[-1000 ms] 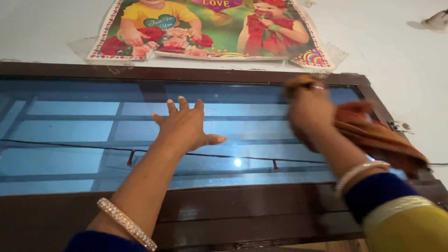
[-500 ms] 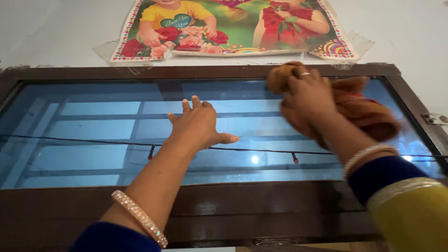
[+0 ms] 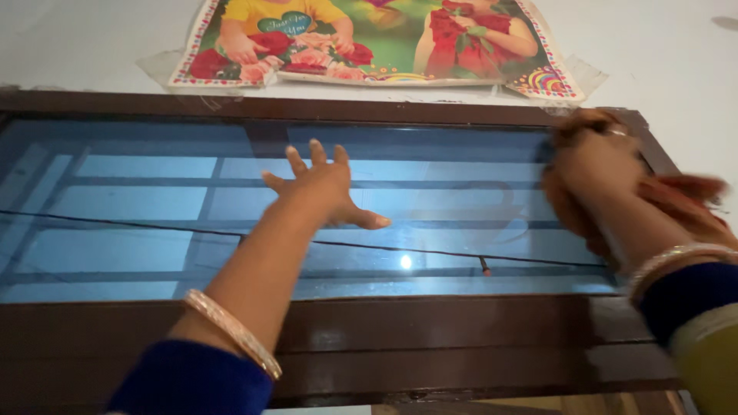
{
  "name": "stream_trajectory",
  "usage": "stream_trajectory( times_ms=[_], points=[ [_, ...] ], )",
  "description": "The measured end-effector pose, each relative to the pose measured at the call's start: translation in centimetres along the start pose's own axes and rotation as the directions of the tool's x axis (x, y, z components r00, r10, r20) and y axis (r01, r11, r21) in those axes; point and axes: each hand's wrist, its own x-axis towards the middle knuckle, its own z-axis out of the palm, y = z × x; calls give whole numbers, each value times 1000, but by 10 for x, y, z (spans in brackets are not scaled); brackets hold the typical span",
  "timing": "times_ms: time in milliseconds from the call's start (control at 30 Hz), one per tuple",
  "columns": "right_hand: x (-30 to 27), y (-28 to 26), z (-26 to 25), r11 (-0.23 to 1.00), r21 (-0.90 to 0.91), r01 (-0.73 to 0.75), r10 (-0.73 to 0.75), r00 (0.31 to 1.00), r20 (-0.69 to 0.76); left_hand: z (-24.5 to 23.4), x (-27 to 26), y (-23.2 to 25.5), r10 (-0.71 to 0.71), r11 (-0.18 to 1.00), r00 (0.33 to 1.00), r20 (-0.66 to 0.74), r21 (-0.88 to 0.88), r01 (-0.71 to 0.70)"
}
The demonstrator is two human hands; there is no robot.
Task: The person walks down a staircase and into a room, then uses a brown cloth to wipe the glass pane and wooden frame of a window. The person repeatedly wipes different sections of the window surface.
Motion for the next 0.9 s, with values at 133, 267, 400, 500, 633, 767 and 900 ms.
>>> stream_trajectory(
  times_ms=[133, 267, 400, 500, 633, 767, 900],
  points=[
    [-49, -109, -4, 955, -5, 297, -297, 954, -40, 4, 6, -13, 30, 999, 1000, -5, -17, -30],
    [-110, -195, -15, 710, 211, 671, -618, 739, -270, 7, 6, -14, 19, 1000, 1000, -8, -13, -19],
    [-118, -211, -24, 649, 219, 729, -685, 684, -250, 6, 3, -18, 45, 998, 999, -13, -46, -46],
    [-105, -172, -19, 785, 230, 575, -556, 818, -147, 7, 5, -19, 48, 998, 998, -29, -38, -49],
    [-49, -85, 3, 901, -10, 433, -430, 894, -124, 8, 2, -19, 80, 996, 995, -52, -37, -82],
    [0, 11, 21, 999, 37, 34, -34, 999, -2, 8, -1, -19, 77, 995, 994, -72, -63, -81],
    [10, 41, 20, 981, -195, -24, 7, 996, -88, 6, 0, -16, 79, 995, 995, -65, -58, -82]
  ],
)
